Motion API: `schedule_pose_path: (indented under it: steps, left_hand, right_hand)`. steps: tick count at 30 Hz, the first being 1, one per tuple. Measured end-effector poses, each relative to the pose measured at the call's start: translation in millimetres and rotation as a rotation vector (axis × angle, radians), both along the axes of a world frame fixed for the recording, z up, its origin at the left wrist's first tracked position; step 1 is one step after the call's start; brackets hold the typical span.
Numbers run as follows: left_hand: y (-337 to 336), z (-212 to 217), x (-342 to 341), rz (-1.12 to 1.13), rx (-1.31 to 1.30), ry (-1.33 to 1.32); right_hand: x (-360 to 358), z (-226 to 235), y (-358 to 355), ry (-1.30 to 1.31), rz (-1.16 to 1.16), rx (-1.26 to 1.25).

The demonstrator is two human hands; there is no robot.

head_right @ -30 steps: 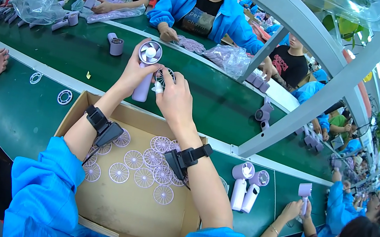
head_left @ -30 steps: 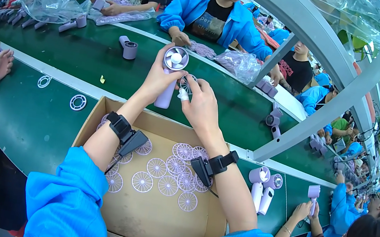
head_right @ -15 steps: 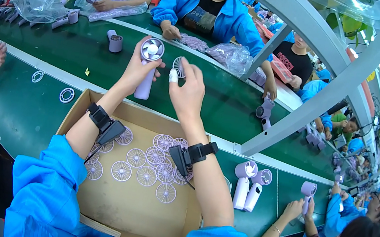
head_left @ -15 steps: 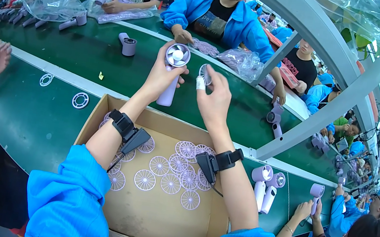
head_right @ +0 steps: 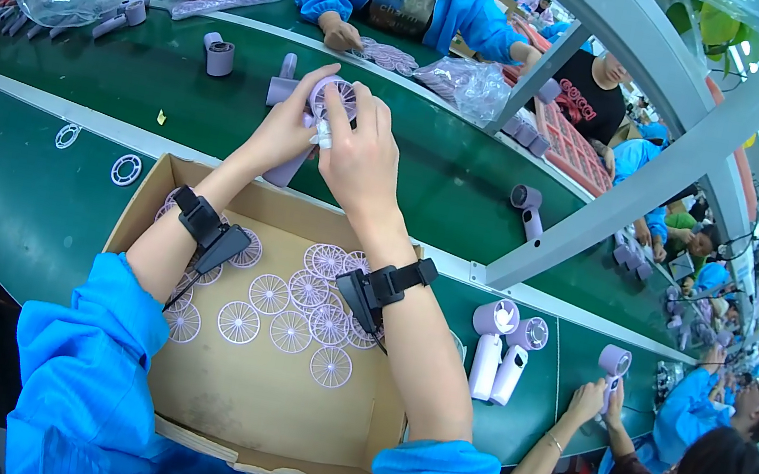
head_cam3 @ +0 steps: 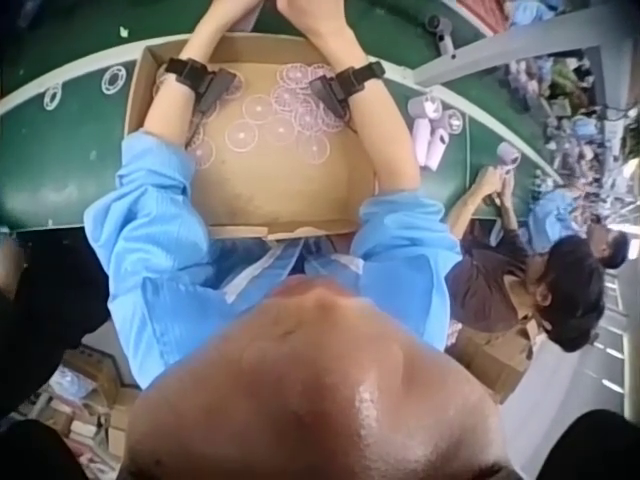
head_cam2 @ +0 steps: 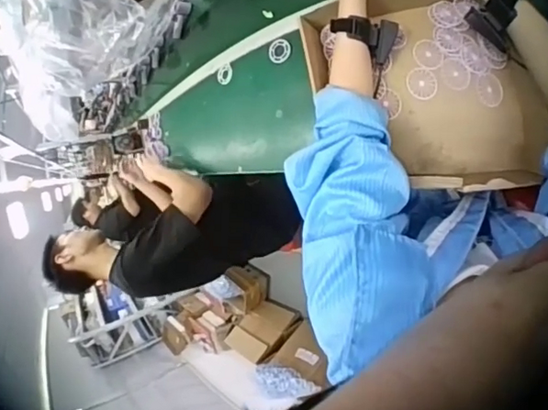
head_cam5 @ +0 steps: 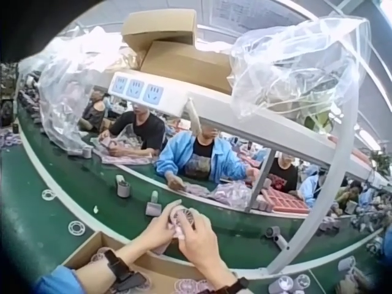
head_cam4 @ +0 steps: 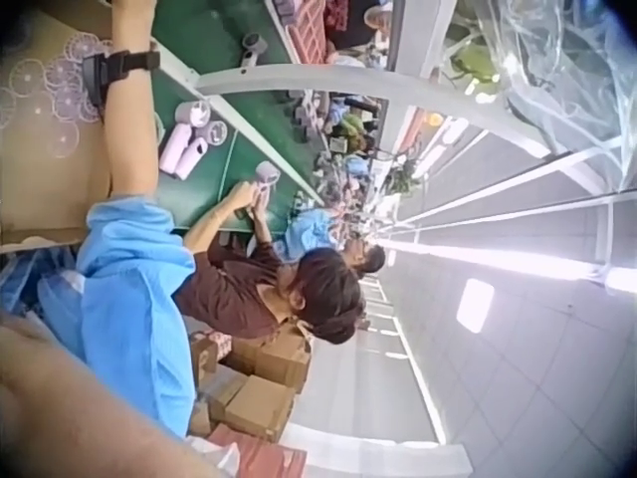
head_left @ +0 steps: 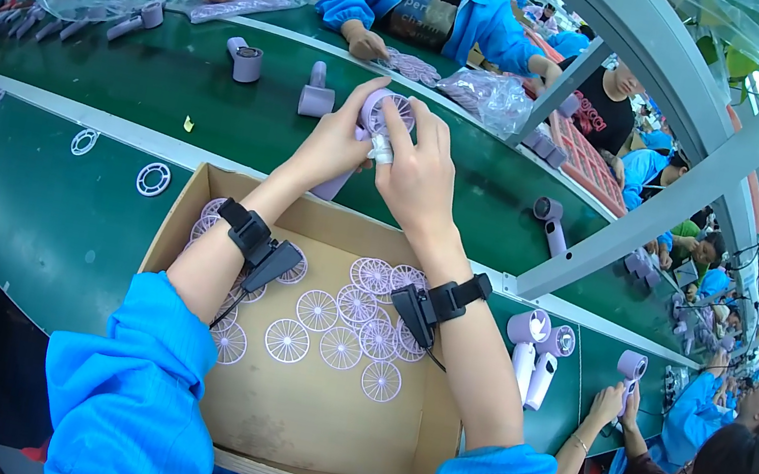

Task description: The person assembles handheld fans by picking up a fan body, inserting a fan blade, and pressing a fan cover onto the front. The person then places the assembled fan onto the conveyor belt and repeats the process.

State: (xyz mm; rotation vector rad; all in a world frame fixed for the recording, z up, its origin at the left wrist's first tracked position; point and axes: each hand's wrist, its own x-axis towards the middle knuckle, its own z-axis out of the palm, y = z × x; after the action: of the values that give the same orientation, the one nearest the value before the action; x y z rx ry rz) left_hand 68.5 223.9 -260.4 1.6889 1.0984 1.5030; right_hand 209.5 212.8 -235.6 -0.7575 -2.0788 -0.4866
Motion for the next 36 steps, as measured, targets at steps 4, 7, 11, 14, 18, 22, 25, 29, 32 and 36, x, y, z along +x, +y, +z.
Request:
schedule_pose_path:
  steps: [4,7,11,14,18,22,25,29,32,36]
  left_hand:
    - [0.1,-1.9,-2.0,-0.046,-0.026,-0.042]
    - [0.2,-1.3,-2.7,-0.085,-0.039,-0.053]
    - [0.0,-0.7,-2.1,-0.109,-0.049,-0.074]
    - [-0.1,-0.4,-3.8,-0.112,-0.048,-0.092]
    - [-3.1,0.7,-3.4,-0.171,-0.113,-0.082]
    - [-3.5,-0.1,-6.7,-0.205,-0.12,-0.092]
    - [-1.3,-0.8,-6.3,-0.264,-0.08,-0.038]
    - [-3.6,0.3,0.0,-0.273,-0.19,0.113]
    - [-3.3,0.7,1.4,-0.237,-0.124,-0.076]
    - [-2.0,-0.3,0.0,-0.202,-0.092,-0.124]
  right_hand:
    - [-0.3,-2.8,1.1,-0.027,-0.015,-0.006]
    - [1.5,-2.0,1.1,-0.098,-0.046,0.069]
    - [-2.8,-2.7,2.1,-0.079,-0.017,0.082]
    - [0.0,-1.3,1.8,-0.084,-0.017,0.087]
    - [1.7,-2.8,2.1,-0.088,-0.008,0.09]
    - [2.3,-3.0,4.9,-0.065,0.023,0.09]
    - [0.0,-3.1,7.1,-0.055,0.064,0.094]
    - [-1.7,-1.6,4.9,-0.031,0.11,0.101]
    - [0.8,-0.4,4.2,0.031,0.076,0.099]
    - [5.1,0.0,7.3,0.017,0.002,0.096]
